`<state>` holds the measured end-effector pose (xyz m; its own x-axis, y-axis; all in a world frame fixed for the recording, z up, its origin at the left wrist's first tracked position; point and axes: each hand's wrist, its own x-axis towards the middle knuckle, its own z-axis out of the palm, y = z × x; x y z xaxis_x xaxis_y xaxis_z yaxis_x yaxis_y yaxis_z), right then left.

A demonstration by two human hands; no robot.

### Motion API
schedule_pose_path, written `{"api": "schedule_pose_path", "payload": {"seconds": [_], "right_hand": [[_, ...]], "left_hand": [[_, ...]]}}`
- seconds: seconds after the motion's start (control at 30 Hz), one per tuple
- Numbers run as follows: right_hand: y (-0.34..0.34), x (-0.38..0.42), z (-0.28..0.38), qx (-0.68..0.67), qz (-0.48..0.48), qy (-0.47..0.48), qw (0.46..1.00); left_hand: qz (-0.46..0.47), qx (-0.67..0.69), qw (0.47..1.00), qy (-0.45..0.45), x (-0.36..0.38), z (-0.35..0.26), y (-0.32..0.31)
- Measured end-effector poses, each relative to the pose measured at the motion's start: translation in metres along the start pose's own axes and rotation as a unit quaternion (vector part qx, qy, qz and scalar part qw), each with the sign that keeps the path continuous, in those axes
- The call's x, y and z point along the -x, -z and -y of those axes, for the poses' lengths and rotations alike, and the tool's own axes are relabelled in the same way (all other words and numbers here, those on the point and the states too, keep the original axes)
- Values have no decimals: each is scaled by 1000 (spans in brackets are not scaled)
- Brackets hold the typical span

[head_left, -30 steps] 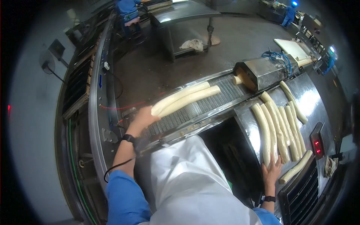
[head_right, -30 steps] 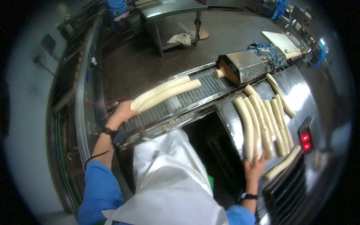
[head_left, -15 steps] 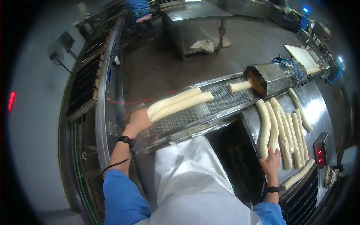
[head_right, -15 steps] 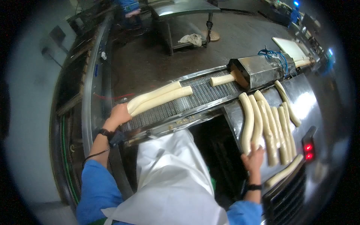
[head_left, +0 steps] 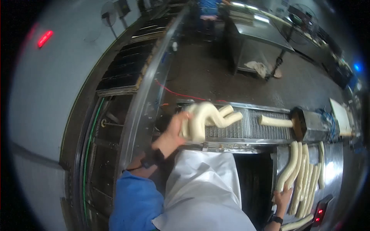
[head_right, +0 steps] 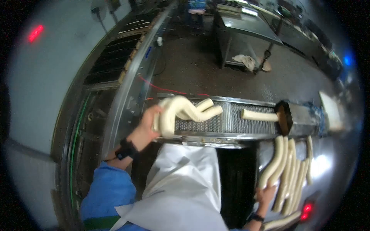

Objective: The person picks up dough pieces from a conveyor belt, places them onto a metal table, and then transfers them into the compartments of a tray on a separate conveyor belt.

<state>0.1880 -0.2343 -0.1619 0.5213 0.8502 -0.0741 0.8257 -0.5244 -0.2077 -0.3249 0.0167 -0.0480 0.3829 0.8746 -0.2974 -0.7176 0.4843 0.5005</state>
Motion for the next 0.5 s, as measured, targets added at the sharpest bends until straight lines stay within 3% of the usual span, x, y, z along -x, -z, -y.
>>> {"api": "schedule_pose_path", "payload": {"seconds": [0.03, 0.1, 0.13, 0.2, 0.27, 0.4, 0.5], "right_hand": [[-2, 0, -3, -8, -2, -3, 1000], [-15, -2, -18, -6, -18, 17, 1000], [-20, -3, -23, -3, -33, 22, 999], [-27, -6, -24, 8, -43, 21, 999], [-31, -8, -23, 21, -53, 12, 998], [-35, -20, -21, -23, -5, -35, 999], [-43, -37, -30, -97, 69, -55, 991]], "left_hand": [[-44, 4, 995, -88, -2, -18, 0], [-64, 3, 983, -172, -3, -65, -3], [-9, -20, 978, -209, -2, -88, -3], [-30, -44, 946, -321, 8, -124, -23], [-3, -123, 920, -373, 19, -159, -29], [-33, -182, 871, -454, 34, -197, -10], [-145, -126, 855, -482, 32, -224, 55]]}}
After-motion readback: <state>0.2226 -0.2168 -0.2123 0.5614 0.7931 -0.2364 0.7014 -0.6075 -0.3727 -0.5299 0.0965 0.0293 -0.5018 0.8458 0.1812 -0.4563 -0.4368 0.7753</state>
